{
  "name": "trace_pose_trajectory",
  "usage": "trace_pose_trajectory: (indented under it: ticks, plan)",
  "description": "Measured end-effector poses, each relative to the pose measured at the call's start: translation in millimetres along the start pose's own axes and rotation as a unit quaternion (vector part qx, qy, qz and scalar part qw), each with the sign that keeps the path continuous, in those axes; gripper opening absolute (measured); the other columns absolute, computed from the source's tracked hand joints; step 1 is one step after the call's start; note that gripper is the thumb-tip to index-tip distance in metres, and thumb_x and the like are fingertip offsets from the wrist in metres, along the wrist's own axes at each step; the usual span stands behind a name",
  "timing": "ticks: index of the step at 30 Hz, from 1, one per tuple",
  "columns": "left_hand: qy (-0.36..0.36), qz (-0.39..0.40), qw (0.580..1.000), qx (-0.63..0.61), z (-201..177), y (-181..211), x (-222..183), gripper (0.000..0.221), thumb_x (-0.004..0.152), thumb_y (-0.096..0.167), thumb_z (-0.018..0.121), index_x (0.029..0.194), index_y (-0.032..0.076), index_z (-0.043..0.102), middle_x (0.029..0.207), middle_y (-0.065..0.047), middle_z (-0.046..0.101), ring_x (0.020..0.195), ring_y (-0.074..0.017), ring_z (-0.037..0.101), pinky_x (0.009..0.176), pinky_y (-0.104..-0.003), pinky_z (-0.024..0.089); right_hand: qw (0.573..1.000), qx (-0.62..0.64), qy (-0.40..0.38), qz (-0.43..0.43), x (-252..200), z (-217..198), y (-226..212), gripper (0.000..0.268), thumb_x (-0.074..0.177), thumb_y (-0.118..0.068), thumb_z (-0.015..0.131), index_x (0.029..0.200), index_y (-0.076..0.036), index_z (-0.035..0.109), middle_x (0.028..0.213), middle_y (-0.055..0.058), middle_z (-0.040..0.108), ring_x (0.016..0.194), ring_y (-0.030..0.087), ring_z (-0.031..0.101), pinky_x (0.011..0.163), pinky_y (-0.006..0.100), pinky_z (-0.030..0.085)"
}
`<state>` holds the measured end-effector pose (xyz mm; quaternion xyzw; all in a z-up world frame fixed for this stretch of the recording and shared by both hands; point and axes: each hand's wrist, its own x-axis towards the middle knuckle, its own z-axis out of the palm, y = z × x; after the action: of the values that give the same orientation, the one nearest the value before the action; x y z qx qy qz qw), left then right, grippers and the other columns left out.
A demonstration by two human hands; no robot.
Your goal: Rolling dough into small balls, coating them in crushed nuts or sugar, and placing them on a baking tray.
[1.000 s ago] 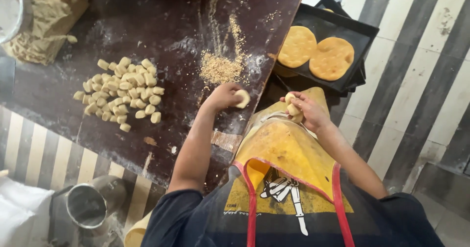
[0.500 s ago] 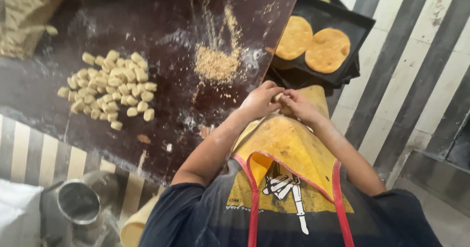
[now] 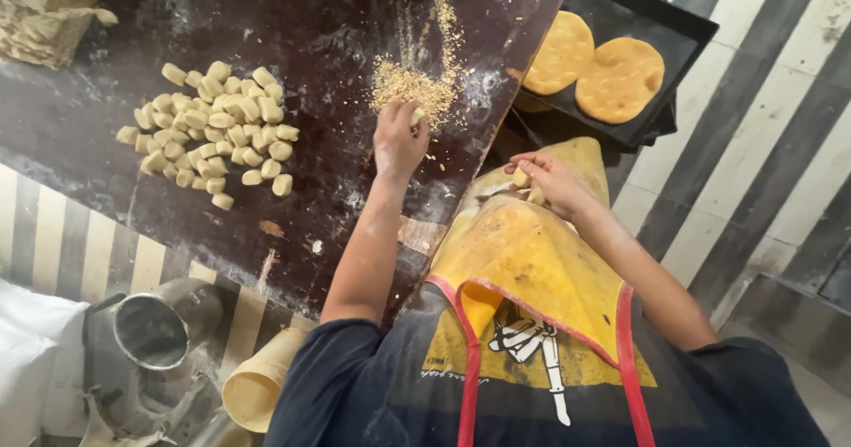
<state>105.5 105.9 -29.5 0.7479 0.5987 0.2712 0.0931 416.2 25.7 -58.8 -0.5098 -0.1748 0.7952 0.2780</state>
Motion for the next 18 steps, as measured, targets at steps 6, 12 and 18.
trace_pose_trajectory:
  ticks: [6,12,18]
  plan:
    - [0.069,-0.067,0.995,0.027,-48,4,-61,0.028,0.092,0.015,0.076,0.118,0.005,0.069,0.115,-0.011,0.066,0.106,-0.0293,0.067,0.092,-0.044,0.057,0.993,0.113,-0.007,-0.02,4,-24,11,0.027,0.106,-0.015,0.055,0.127,0.001,0.059,0.119,0.016,0.069,0.092,0.025,0.07,0.076,0.035,0.06]
    - [-0.04,-0.287,0.952,-0.096,-69,-6,-60,0.062,0.096,0.044,0.07,0.146,0.012,0.053,0.125,-0.012,0.061,0.118,-0.0281,0.063,0.102,-0.043,0.054,0.985,0.138,-0.083,-0.054,-8,-12,1,0.039,0.099,-0.001,0.054,0.138,-0.001,0.054,0.132,0.017,0.064,0.101,0.024,0.069,0.09,0.036,0.059]
    - [-0.1,-0.233,0.936,0.244,-15,-26,-14,0.069,0.107,0.061,0.029,0.162,0.019,0.03,0.167,-0.018,0.025,0.154,-0.0397,0.018,0.12,-0.068,0.008,0.99,0.087,-0.103,-0.042,-16,13,-11,0.039,0.099,-0.003,0.053,0.138,0.001,0.054,0.131,0.016,0.066,0.097,0.022,0.07,0.083,0.035,0.059]
